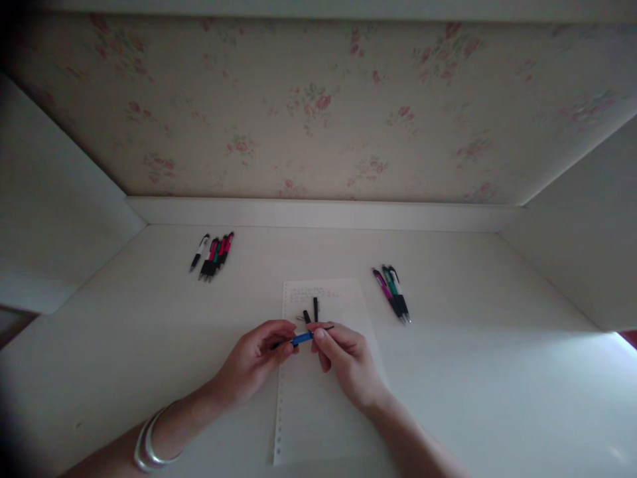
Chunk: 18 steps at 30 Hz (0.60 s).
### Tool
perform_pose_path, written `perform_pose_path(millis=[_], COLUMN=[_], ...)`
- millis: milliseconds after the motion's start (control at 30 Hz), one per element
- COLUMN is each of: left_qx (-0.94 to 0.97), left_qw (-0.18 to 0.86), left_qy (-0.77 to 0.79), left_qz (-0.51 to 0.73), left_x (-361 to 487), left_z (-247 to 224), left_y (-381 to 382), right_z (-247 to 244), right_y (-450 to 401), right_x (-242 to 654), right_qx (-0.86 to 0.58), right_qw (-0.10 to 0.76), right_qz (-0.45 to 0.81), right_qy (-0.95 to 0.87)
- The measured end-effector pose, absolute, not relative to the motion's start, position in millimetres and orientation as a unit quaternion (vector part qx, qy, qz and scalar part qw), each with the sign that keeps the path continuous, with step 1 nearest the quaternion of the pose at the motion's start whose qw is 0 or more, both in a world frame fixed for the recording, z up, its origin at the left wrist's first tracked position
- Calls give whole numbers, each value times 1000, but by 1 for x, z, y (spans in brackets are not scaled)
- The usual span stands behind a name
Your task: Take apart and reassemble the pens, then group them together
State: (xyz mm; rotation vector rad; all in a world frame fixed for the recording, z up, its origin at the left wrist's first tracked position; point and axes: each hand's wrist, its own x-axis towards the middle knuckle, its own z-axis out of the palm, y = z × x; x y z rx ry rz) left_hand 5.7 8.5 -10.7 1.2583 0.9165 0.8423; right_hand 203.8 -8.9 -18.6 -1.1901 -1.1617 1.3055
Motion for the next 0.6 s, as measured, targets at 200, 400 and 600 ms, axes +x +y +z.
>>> perform_pose_path(millis=[200, 400, 600], left_qx=[651, 694, 547], left_qw=[585, 565, 671], left_qy=[365, 325, 371], left_qz=[318, 306, 335], left_x=[4, 4, 3], left_z=[0, 6, -4], left_y=[2, 3, 6], right_z=[-8, 3, 4], right_y=[-9, -9, 20], right_x=[202, 204, 224], right_qx=[-491, -453, -560], right_qw=[427, 362, 383], right_qz=[524, 549, 447], right_qy=[-549, -602, -583])
